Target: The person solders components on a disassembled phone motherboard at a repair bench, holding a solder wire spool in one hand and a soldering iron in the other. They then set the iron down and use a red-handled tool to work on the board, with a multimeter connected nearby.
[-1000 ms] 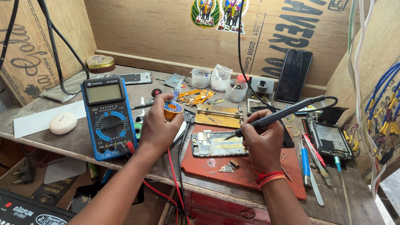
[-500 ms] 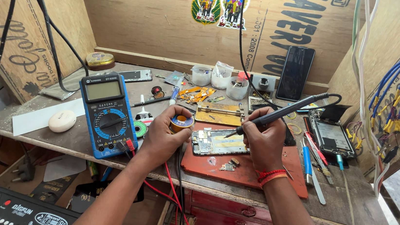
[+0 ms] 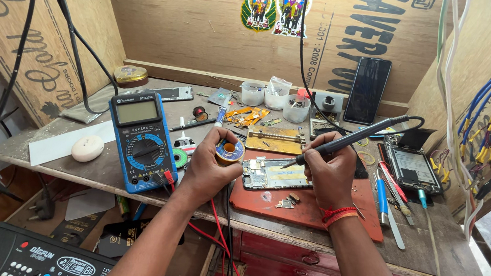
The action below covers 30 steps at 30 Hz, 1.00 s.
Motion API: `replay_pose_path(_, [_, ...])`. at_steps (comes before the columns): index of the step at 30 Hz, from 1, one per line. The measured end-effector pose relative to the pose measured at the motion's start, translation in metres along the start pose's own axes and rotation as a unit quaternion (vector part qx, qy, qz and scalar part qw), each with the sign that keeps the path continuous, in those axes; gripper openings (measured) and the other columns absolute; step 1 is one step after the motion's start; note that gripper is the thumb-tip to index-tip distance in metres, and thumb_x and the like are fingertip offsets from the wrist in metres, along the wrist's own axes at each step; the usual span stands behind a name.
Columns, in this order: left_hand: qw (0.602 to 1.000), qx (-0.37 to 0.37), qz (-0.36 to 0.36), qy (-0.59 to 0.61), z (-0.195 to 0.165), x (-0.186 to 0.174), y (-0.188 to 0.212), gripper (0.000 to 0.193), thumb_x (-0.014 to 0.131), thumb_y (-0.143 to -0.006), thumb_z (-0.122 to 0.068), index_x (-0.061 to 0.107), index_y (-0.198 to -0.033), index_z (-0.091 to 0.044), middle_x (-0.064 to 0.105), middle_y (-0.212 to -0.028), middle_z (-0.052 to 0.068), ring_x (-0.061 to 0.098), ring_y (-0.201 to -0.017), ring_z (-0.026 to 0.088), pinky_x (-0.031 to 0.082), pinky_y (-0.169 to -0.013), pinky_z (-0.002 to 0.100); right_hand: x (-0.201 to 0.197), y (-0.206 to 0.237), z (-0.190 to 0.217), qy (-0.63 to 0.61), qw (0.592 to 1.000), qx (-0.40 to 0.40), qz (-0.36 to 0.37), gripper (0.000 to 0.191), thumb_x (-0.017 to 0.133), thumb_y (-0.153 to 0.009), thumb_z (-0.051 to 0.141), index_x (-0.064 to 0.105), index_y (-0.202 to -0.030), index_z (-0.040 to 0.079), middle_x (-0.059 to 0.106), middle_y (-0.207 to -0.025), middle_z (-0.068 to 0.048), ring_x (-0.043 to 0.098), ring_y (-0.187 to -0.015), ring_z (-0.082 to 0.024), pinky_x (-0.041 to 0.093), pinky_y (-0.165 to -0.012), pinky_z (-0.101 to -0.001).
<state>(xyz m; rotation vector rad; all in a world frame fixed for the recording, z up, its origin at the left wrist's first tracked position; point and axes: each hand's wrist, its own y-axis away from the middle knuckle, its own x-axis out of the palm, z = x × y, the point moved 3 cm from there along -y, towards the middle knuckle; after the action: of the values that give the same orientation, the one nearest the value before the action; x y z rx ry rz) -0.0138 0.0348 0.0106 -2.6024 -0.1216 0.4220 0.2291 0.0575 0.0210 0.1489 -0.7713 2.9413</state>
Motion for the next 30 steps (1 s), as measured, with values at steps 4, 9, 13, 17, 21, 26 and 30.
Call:
replay_pose_path(4, [1.0, 0.01, 0.008, 0.028, -0.0005, 0.0009, -0.001, 0.042, 0.081, -0.073, -0.007, 0.056, -0.107, -0.009, 0.065, -0.094, 0.0, 0.064, -0.086, 0.006, 0.056, -0.078, 0.024, -0.0006, -0.001, -0.0013, -0.008, 1.0, -0.006, -0.003, 0.012, 0.067, -0.084, -0.002, 0.057, -0.088, 0.004, 0.064, -0.072, -0.003, 0.054, -0.048, -0.006, 0.041, -0.041, -0.0205])
replay_pose_path(9, [1.0, 0.006, 0.014, 0.027, 0.0022, 0.0011, -0.0009, 0.042, 0.088, -0.075, -0.013, 0.057, -0.104, -0.009, 0.064, -0.093, 0.0, 0.063, -0.086, 0.005, 0.056, -0.077, 0.023, -0.0016, -0.0009, -0.0025, -0.006, 1.0, -0.006, 0.0, 0.012, 0.068, -0.085, -0.001, 0.058, -0.088, 0.004, 0.063, -0.072, -0.003, 0.054, -0.049, -0.005, 0.041, -0.041, -0.0202])
replay_pose_path(13, [0.999, 0.01, 0.016, 0.028, 0.0033, 0.0016, -0.001, 0.042, 0.09, -0.074, -0.013, 0.059, -0.102, -0.009, 0.065, -0.093, 0.0, 0.063, -0.085, 0.006, 0.056, -0.076, 0.023, -0.0012, -0.0013, -0.0026, -0.007, 1.0, -0.007, 0.0, 0.011, 0.068, -0.086, -0.001, 0.058, -0.088, 0.004, 0.062, -0.071, -0.004, 0.054, -0.049, -0.006, 0.041, -0.041, -0.0205])
replay_pose_path(17, [1.0, 0.028, 0.005, 0.012, 0.0008, 0.0017, -0.0011, 0.045, 0.09, -0.073, -0.013, 0.061, -0.107, -0.01, 0.066, -0.096, -0.002, 0.064, -0.089, 0.006, 0.056, -0.079, 0.024, -0.0021, -0.0021, -0.0035, -0.014, 1.0, -0.006, -0.002, 0.012, 0.068, -0.085, -0.001, 0.057, -0.088, 0.005, 0.064, -0.072, -0.003, 0.054, -0.048, -0.005, 0.04, -0.04, -0.0202])
replay_pose_path(21, [1.0, 0.02, -0.005, 0.005, -0.0019, 0.0011, -0.0003, 0.051, 0.089, -0.071, -0.014, 0.062, -0.115, -0.011, 0.068, -0.099, -0.002, 0.066, -0.091, 0.006, 0.056, -0.08, 0.024, -0.0032, -0.0015, -0.0052, -0.019, 1.0, -0.009, -0.004, 0.012, 0.067, -0.086, -0.002, 0.057, -0.089, 0.005, 0.065, -0.073, -0.003, 0.054, -0.049, -0.005, 0.04, -0.041, -0.0199])
replay_pose_path(26, [1.0, 0.012, 0.005, -0.005, -0.0039, 0.0011, 0.0001, 0.046, 0.087, -0.073, -0.013, 0.066, -0.114, -0.01, 0.071, -0.1, 0.0, 0.067, -0.091, 0.007, 0.055, -0.082, 0.024, -0.0036, -0.0022, -0.0036, -0.061, 0.998, -0.019, 0.024, 0.009, 0.064, -0.087, -0.003, 0.059, -0.092, 0.002, 0.066, -0.078, -0.006, 0.058, -0.056, -0.009, 0.047, -0.048, -0.0227])
replay_pose_path(30, [1.0, 0.021, 0.004, -0.005, -0.0037, 0.0016, -0.0001, 0.046, 0.086, -0.072, -0.013, 0.067, -0.114, -0.009, 0.073, -0.1, 0.0, 0.068, -0.091, 0.007, 0.056, -0.081, 0.024, 0.0016, 0.0018, -0.0049, -0.14, 0.983, 0.013, 0.12, 0.011, 0.065, -0.09, -0.001, 0.06, -0.1, 0.002, 0.069, -0.086, -0.008, 0.066, -0.067, -0.012, 0.057, -0.061, -0.0267])
